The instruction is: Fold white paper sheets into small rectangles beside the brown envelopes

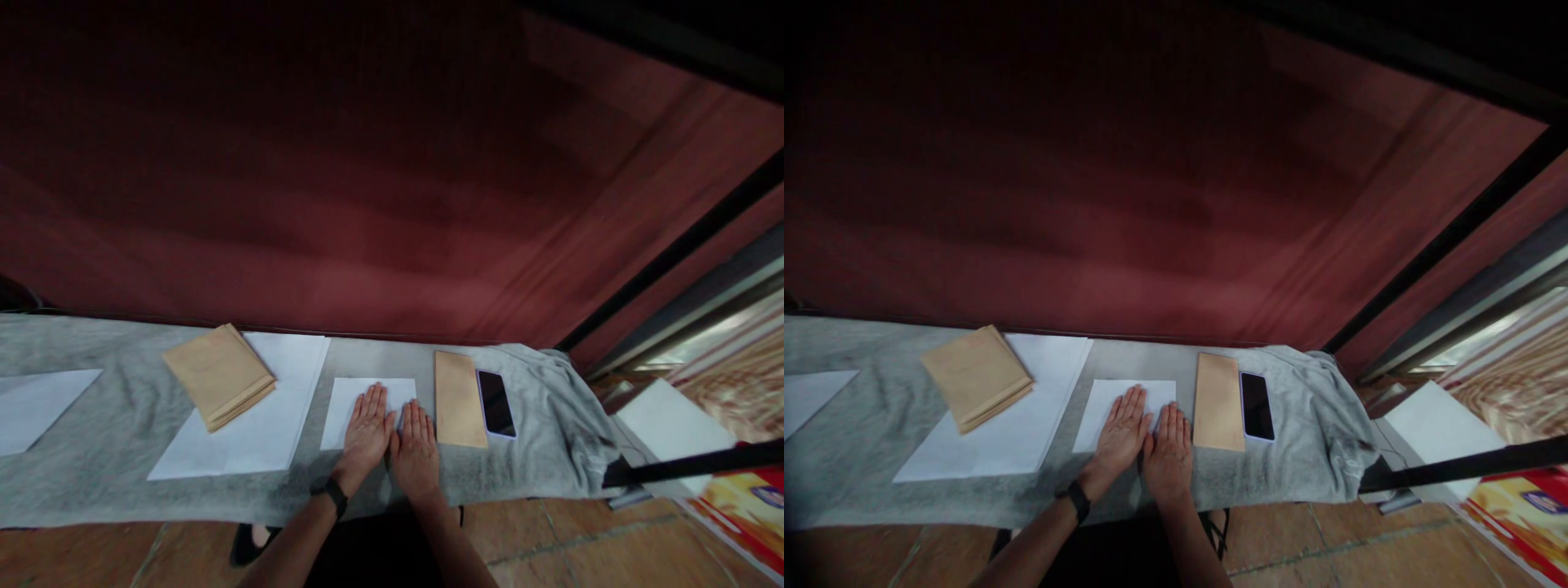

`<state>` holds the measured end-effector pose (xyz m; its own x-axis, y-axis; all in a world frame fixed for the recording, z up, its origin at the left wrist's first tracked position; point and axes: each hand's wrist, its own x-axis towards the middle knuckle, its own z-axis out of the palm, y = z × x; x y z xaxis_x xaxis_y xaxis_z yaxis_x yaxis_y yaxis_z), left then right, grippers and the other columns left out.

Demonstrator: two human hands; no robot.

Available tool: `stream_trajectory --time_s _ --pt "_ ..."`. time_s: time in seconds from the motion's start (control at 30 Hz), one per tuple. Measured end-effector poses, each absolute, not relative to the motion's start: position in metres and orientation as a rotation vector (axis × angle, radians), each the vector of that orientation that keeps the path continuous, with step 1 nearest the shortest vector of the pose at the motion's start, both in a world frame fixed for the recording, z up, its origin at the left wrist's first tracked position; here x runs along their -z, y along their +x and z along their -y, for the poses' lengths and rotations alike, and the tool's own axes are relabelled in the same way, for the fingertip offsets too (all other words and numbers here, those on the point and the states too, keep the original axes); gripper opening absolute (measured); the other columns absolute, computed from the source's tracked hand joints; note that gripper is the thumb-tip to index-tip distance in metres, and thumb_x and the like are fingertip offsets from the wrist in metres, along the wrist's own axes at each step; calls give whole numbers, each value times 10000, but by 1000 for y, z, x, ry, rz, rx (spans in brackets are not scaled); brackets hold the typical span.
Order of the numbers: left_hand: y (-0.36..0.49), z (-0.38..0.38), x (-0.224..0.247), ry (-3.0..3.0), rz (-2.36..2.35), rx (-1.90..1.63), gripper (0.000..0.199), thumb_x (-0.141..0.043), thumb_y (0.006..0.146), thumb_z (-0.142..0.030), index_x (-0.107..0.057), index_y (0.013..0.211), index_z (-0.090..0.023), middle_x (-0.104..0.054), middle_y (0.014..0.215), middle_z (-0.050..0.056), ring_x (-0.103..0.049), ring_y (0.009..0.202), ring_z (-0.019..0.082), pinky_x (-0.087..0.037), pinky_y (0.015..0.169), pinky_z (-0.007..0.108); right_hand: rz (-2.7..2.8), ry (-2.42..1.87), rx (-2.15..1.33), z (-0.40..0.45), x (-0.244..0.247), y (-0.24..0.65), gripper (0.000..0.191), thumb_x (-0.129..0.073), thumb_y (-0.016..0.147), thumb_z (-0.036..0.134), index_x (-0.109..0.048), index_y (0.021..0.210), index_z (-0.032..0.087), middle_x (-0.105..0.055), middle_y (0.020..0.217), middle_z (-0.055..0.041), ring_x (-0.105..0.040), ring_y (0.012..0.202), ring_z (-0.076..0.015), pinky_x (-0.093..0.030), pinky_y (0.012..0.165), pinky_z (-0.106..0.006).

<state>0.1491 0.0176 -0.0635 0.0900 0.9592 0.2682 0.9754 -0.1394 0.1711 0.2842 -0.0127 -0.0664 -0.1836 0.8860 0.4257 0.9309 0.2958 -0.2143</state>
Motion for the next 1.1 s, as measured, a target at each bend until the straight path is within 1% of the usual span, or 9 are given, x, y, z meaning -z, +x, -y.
stream_trajectory --time_s 0.2,0.33,0.47,0.57,0.67,0.77,0.83,0.93,1.1 --pt "113 -27 60 -2184 2126 448 602 -283 1011 -368 -420 1497 -41 -398 1578 173 -350 1483 268 -265 1227 460 2107 -1593 176 12 65 284 565 -357 1038 312 -341 1541 55 -436 1540 -219 -419 1426 -307 -360 1140 -494" --pt "96 -19 63 -2088 2140 445 621 -283 1003 -374 -419 1492 -15 -402 1571 196 -342 1485 287 -259 1225 467 2088 -1591 164 13 65 285 570 -367 1036 324 -340 1546 70 -443 1538 -209 -435 1416 -305 -378 1129 -485" --pt "89 -11 67 -2051 2108 438 633 -296 996 -388 -433 1480 -4 -405 1566 210 -356 1476 304 -272 1217 469 2047 -1607 162 12 70 282 561 -380 1031 318 -367 1536 75 -455 1530 -204 -444 1410 -301 -362 1144 -494" --pt "88 -11 67 -2052 2099 445 620 -308 994 -387 -446 1481 -29 -399 1570 213 -363 1473 313 -281 1209 490 1990 -1621 146 4 74 269 529 -385 1026 296 -430 1502 67 -480 1510 -206 -435 1416 -308 -340 1157 -524" --pt "86 -12 66 -2069 2092 461 591 -326 994 -381 -456 1490 -87 -379 1585 206 -350 1479 324 -287 1198 515 2060 -1545 59 -12 73 248 488 -372 1033 276 -484 1474 101 -518 1493 -160 -445 1413 -264 -355 1159 -473" --pt "85 -12 65 -2098 2075 455 570 -324 993 -358 -456 1497 -127 -378 1592 185 -329 1490 315 -296 1191 520 2153 -1470 -22 -30 72 232 448 -407 1042 348 -542 1441 195 -525 1499 -94 -467 1399 -236 -352 1165 -435" --pt "84 -12 64 -2109 2070 441 567 -322 990 -347 -461 1494 -126 -391 1587 178 -320 1495 307 -290 1194 517 2155 -1479 -10 -40 71 229 455 -434 1039 404 -543 1441 221 -494 1523 -87 -460 1404 -245 -335 1171 -444" --pt "84 -11 64 -2103 2077 420 568 -334 984 -340 -468 1488 -114 -394 1585 187 -325 1492 311 -281 1199 506 2128 -1533 52 -50 72 236 504 -460 1030 435 -511 1466 187 -446 1550 -123 -440 1419 -260 -325 1171 -449" --pt "85 -12 64 -2073 2063 450 589 -321 991 -377 -443 1501 -110 -380 1592 194 -333 1488 312 -289 1192 510 2095 -1621 122 -57 72 256 529 -439 1031 391 -483 1480 115 -448 1539 -170 -427 1426 -282 -311 1172 -465"
